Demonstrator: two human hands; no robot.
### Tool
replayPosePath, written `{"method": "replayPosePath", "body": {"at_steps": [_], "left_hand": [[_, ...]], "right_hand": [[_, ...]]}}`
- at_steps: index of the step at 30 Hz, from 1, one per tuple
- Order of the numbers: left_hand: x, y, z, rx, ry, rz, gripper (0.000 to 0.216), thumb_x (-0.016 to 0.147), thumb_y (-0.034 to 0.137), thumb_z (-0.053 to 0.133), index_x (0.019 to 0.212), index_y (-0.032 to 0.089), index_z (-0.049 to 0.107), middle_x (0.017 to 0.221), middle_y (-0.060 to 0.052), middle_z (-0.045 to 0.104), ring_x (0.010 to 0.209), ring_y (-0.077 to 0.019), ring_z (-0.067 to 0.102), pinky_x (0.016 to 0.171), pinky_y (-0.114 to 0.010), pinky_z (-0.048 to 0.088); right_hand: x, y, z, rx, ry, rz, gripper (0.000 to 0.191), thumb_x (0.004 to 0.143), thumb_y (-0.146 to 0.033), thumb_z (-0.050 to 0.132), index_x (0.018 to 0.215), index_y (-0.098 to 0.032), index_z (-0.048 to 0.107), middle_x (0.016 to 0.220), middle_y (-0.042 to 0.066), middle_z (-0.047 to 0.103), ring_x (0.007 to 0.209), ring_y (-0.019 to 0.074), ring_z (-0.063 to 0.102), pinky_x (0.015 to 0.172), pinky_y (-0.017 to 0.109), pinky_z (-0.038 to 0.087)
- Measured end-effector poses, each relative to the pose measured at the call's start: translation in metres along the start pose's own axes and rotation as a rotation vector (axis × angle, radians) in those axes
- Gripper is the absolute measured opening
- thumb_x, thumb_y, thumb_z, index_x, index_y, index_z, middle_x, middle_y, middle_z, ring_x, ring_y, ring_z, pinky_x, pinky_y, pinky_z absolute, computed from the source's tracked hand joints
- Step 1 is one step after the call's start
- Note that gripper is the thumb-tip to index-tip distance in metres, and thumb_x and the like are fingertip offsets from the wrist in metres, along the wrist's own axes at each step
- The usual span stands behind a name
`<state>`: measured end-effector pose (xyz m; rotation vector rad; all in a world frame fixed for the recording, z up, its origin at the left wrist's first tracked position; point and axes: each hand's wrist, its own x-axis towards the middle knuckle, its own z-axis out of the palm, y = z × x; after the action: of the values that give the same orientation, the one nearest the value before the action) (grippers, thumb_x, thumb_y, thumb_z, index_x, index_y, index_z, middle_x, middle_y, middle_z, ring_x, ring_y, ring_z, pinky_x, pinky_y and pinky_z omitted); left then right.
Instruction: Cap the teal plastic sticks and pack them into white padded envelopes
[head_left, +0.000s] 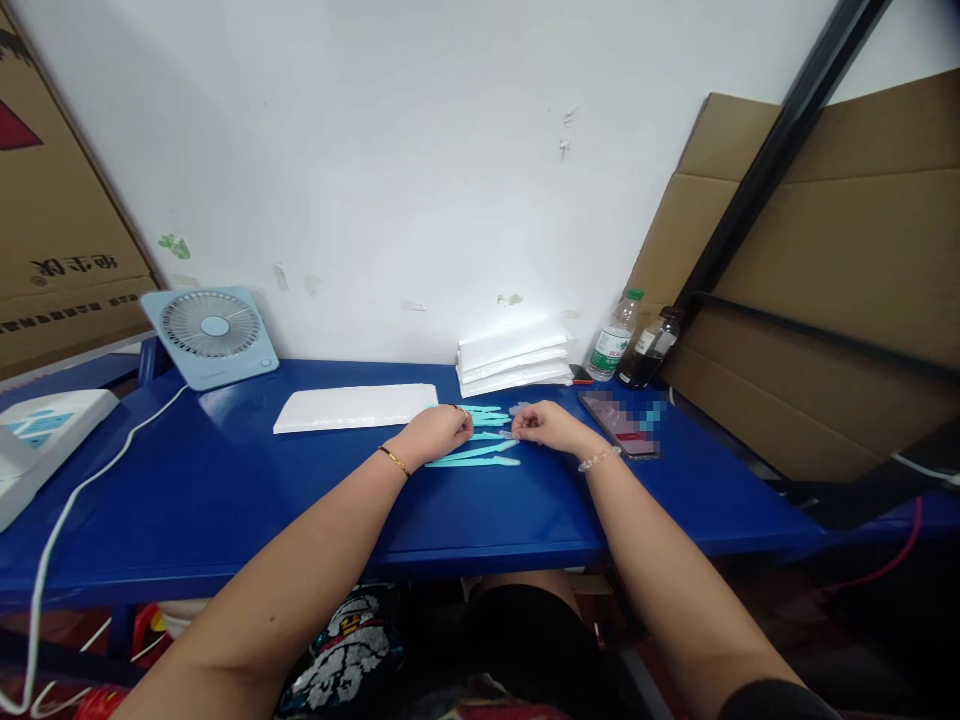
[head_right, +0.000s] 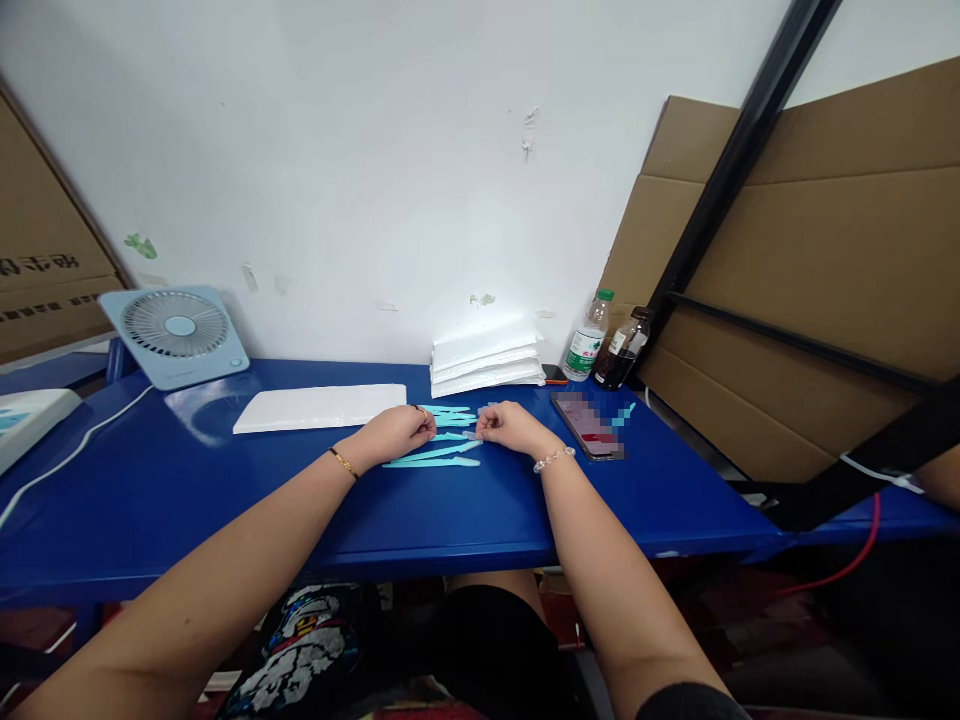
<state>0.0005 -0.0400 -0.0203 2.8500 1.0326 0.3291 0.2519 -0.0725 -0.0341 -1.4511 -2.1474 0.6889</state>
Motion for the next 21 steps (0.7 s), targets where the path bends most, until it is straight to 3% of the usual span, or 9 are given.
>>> {"method": "replayPosePath", "body": {"at_steps": [21], "left_hand": [[0.0008, -0.0005, -0.0003, -0.001, 0.000, 0.015, 0.023, 0.085, 0.027, 0.047, 0.083, 0.018, 0.068, 0.084, -0.007, 0.070, 0.073, -0.0182, 0.061, 0.062, -0.025, 0.040]], "right_hand": [[-0.0005, -0.0082, -0.0015, -0.111, 0.036, -0.001, 0.012, 0.071, -0.021, 0.060, 0.071, -0.016, 0.071, 0.068, 0.001, 0.068, 0.059, 0.0110, 0.054, 0.056, 0.021, 0.036]]}}
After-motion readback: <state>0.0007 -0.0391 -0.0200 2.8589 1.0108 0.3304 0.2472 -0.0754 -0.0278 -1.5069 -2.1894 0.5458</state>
